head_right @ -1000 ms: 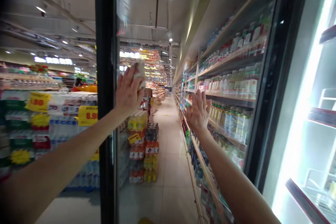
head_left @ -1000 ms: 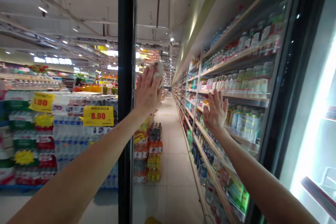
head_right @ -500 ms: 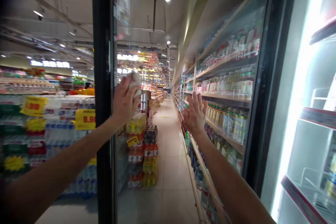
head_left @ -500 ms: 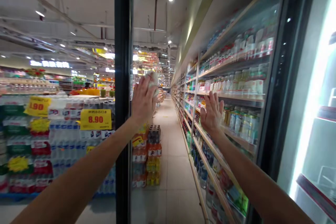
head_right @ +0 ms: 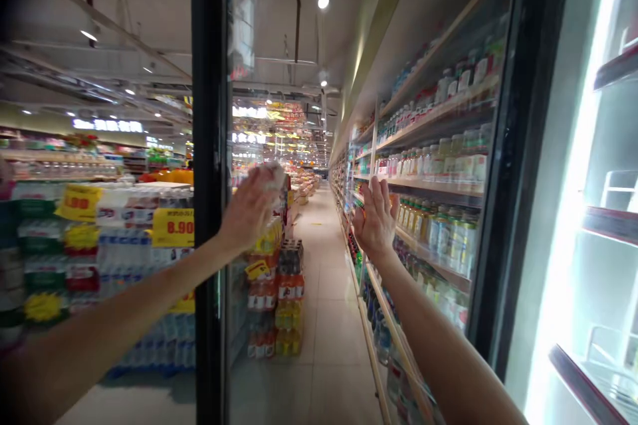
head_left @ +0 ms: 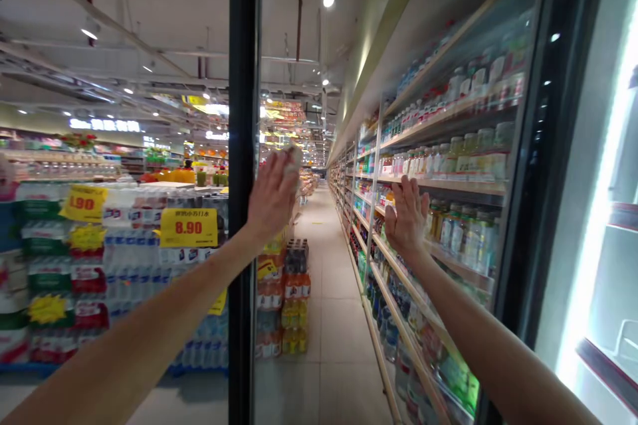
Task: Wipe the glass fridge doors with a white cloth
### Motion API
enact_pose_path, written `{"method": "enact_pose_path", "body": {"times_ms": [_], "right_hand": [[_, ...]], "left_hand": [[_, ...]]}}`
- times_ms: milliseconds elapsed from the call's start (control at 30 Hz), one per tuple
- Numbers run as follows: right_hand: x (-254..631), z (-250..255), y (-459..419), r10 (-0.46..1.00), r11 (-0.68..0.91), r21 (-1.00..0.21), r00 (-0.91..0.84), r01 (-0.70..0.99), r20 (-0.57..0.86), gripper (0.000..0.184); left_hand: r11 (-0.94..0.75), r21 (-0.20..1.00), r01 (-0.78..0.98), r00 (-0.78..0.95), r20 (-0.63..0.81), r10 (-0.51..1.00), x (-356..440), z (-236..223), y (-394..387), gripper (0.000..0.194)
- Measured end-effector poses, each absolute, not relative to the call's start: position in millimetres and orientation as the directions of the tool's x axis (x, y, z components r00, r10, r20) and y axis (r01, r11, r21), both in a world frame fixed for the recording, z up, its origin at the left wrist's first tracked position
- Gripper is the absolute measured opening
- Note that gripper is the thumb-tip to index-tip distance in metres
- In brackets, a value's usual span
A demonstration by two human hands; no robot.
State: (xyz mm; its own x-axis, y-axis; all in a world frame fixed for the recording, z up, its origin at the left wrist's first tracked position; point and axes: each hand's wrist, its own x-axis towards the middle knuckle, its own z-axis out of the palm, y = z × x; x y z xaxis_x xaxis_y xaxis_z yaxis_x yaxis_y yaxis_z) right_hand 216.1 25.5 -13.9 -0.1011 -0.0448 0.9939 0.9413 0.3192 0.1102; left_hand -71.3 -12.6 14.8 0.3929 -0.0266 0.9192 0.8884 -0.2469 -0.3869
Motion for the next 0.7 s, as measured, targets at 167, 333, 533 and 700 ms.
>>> {"method": "enact_pose_path", "body": {"times_ms": [167, 333, 533, 700], "right_hand": [[216, -14, 25, -0.058, 0.311, 0.115, -0.102, 0.944, 0.993, 0.051], [217, -14, 25, -0.065, 0.322, 0.11, -0.094, 0.94, 0.993, 0.049], [217, -14, 24, -0.054, 0.336, 0.104, -0.091, 0.936, 0.994, 0.049], [218, -15, 24, -0.066, 0.344, 0.114, -0.097, 0.932, 0.993, 0.048]], "left_hand": [[-0.334, -0.876, 0.348, 0.925, 0.38, -0.032, -49, -51, -18, 0.023], [-0.259, -0.637, 0.726, 0.664, 0.747, 0.024, -52, 5, -12, 0.028], [-0.362, -0.834, 0.417, 0.885, 0.463, -0.046, -35, -16, -8, 0.03], [-0.42, -0.8, 0.429, 0.885, 0.466, 0.017, -45, 4, -7, 0.027]]}}
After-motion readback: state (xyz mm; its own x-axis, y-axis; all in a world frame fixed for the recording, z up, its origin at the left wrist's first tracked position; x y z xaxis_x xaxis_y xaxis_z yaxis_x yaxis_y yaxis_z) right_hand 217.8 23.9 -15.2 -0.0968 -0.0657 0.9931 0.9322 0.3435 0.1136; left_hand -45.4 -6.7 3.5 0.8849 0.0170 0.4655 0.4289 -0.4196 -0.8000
